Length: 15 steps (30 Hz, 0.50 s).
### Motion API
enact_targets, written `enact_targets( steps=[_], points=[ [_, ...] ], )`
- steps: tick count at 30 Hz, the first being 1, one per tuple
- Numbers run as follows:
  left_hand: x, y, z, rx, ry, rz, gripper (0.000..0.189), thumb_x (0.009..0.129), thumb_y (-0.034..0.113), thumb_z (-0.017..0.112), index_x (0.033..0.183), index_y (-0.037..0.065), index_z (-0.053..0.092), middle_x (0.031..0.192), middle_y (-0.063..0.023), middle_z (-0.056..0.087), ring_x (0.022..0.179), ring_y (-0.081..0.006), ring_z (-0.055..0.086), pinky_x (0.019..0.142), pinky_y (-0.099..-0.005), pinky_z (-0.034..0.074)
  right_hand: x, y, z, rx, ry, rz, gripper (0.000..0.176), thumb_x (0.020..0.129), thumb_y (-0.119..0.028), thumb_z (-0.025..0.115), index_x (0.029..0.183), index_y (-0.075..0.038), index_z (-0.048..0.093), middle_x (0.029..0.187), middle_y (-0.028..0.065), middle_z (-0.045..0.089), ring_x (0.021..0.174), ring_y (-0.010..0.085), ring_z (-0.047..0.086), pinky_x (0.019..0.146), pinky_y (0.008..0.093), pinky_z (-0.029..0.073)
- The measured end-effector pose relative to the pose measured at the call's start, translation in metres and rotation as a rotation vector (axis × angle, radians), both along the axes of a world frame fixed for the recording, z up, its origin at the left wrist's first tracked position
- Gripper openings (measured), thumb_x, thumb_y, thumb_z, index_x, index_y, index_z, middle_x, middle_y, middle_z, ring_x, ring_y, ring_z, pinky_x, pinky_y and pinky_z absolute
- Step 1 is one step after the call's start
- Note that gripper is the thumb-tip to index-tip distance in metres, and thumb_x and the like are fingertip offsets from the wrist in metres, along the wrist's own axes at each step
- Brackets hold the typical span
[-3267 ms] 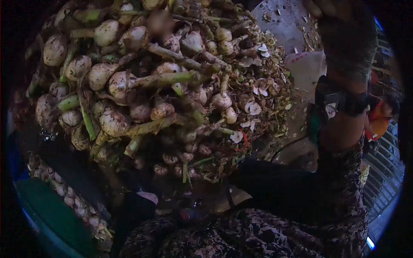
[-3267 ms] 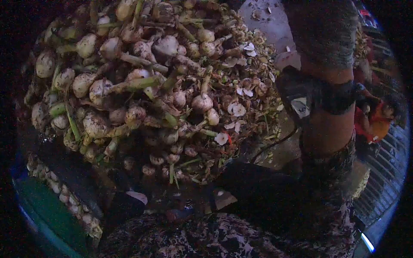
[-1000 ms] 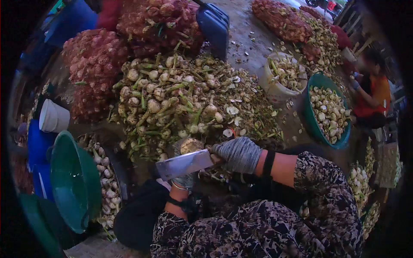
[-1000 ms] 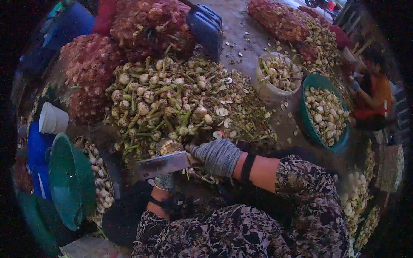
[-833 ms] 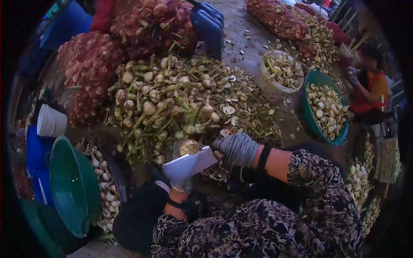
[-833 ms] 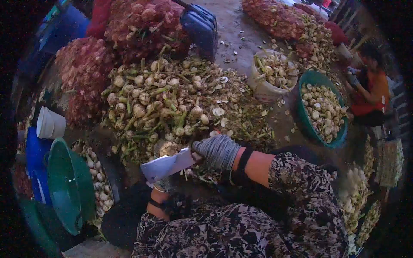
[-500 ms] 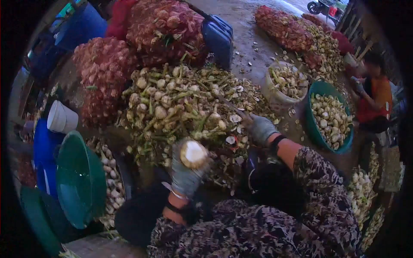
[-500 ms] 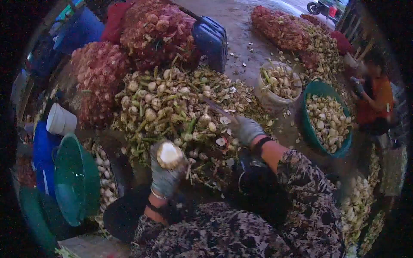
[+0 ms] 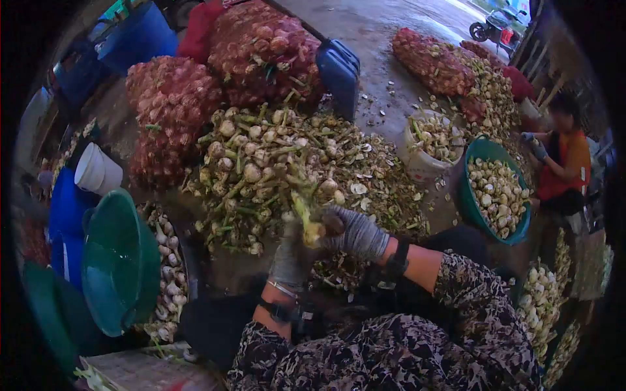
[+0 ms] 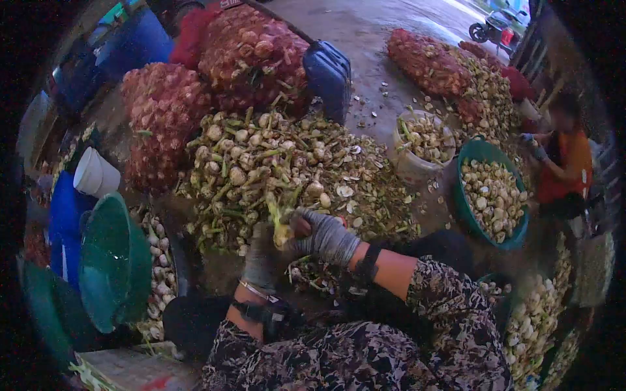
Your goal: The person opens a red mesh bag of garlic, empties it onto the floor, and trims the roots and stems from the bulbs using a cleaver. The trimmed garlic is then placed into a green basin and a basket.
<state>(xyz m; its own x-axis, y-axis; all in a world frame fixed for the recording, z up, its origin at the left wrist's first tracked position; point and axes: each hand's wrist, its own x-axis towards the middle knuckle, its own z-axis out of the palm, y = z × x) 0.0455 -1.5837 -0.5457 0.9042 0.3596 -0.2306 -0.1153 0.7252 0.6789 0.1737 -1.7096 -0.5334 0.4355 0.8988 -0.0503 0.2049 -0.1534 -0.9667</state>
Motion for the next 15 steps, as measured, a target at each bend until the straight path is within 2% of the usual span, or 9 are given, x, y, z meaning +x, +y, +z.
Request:
enact_targets(
  steps=[1, 3, 5, 8, 9, 11, 12, 14, 15],
  points=[
    [0.0, -0.001, 0.004, -0.166, -0.057, -0.145, 0.041, 0.087, 0.037, 0.067, 0.116, 0.01, 0.057, 0.105, -0.0067, 0.063, 0.103, -0.0203, 0.06, 0.082, -0.0352, 0.052, -0.002, 0.001, 0.013, -0.011, -0.002, 0.009, 0.046, 0.08, -0.019, 0.078, 0.119, -0.007, 0.058, 0.1, -0.003, 0.062, 0.092, 0.0073, 0.053, 0.084, 0.0285, 0.048],
    [-0.001, 0.017, -0.047, -0.194, 0.014, -0.095, 0.035, 0.086, 0.027, 0.067, 0.116, 0.011, 0.057, 0.106, -0.007, 0.063, 0.098, -0.0244, 0.061, 0.081, -0.0364, 0.052, -0.006, 0.0, 0.036, -0.087, -0.21, 0.088, 0.047, 0.077, -0.017, 0.079, 0.118, -0.007, 0.059, 0.099, 0.0033, 0.065, 0.09, 0.012, 0.059, 0.082, 0.0303, 0.05],
    [-0.003, 0.031, -0.059, 1.246, 0.096, -0.116, 0.034, 0.082, 0.018, 0.068, 0.115, 0.012, 0.058, 0.107, -0.0082, 0.064, 0.095, -0.0292, 0.062, 0.08, -0.0383, 0.052, 0.01, 0.001, 0.024, -0.177, -0.297, 0.119, 0.042, 0.078, -0.018, 0.078, 0.114, -0.008, 0.06, 0.099, 0.0065, 0.065, 0.09, 0.0168, 0.062, 0.08, 0.0326, 0.051],
    [-0.003, 0.03, -0.066, 1.124, 0.127, -0.089, 0.021, 0.096, 0.012, 0.052, 0.113, 0.004, 0.061, 0.105, -0.0051, 0.065, 0.093, -0.0154, 0.061, 0.082, -0.0305, 0.05, 0.02, 0.002, 0.05, -0.343, -0.523, 0.209, 0.03, 0.081, -0.022, 0.072, 0.106, -0.01, 0.061, 0.097, 0.012, 0.065, 0.088, 0.0261, 0.064, 0.075, 0.0375, 0.052],
    [-0.004, 0.032, -0.066, 1.119, 0.131, -0.095, 0.021, 0.096, 0.012, 0.052, 0.113, 0.004, 0.061, 0.105, -0.0051, 0.065, 0.093, -0.0154, 0.061, 0.082, -0.0305, 0.05, 0.022, 0.004, 0.06, -0.409, -0.666, 0.263, 0.024, 0.084, -0.026, 0.068, 0.102, -0.011, 0.062, 0.096, 0.0143, 0.065, 0.086, 0.0307, 0.064, 0.072, 0.0401, 0.052],
    [-0.005, 0.037, -0.06, 1.558, 0.049, -0.062, 0.024, 0.092, 0.008, 0.057, 0.116, 0.004, 0.06, 0.11, -0.0035, 0.064, 0.095, -0.015, 0.061, 0.082, -0.0307, 0.051, 0.034, 0.006, 0.052, -0.527, -0.674, 0.252, 0.019, 0.087, -0.027, 0.063, 0.098, -0.012, 0.062, 0.092, 0.015, 0.064, 0.084, 0.0316, 0.064, 0.071, 0.0407, 0.051],
    [-0.007, 0.032, -0.057, 1.554, 0.053, -0.073, 0.024, 0.092, 0.008, 0.057, 0.116, 0.004, 0.06, 0.11, -0.0035, 0.064, 0.095, -0.015, 0.061, 0.082, -0.0307, 0.051, 0.04, 0.005, 0.045, -0.643, -0.69, 0.241, 0.018, 0.089, -0.029, 0.059, 0.095, -0.012, 0.062, 0.089, 0.0157, 0.064, 0.082, 0.0325, 0.064, 0.07, 0.0414, 0.051],
    [-0.01, 0.018, -0.04, 0.554, 0.262, 0.036, 0.021, 0.089, 0.01, 0.062, 0.11, 0.007, 0.062, 0.101, -0.0076, 0.066, 0.091, -0.0212, 0.064, 0.076, -0.0336, 0.053, 0.071, -0.007, -0.015, -0.705, -0.727, 0.293, 0.021, 0.088, -0.028, 0.058, 0.101, -0.012, 0.062, 0.092, 0.0151, 0.066, 0.084, 0.0339, 0.064, 0.072, 0.0414, 0.052],
    [-0.015, 0.021, -0.032, 0.558, 0.265, 0.032, 0.021, 0.089, 0.01, 0.062, 0.11, 0.007, 0.062, 0.101, -0.0076, 0.066, 0.091, -0.0212, 0.064, 0.076, -0.0336, 0.053, 0.086, -0.016, -0.034, -0.762, -0.779, 0.343, 0.027, 0.086, -0.027, 0.058, 0.108, -0.011, 0.062, 0.095, 0.0144, 0.067, 0.086, 0.0354, 0.064, 0.074, 0.0414, 0.053]
  ],
)
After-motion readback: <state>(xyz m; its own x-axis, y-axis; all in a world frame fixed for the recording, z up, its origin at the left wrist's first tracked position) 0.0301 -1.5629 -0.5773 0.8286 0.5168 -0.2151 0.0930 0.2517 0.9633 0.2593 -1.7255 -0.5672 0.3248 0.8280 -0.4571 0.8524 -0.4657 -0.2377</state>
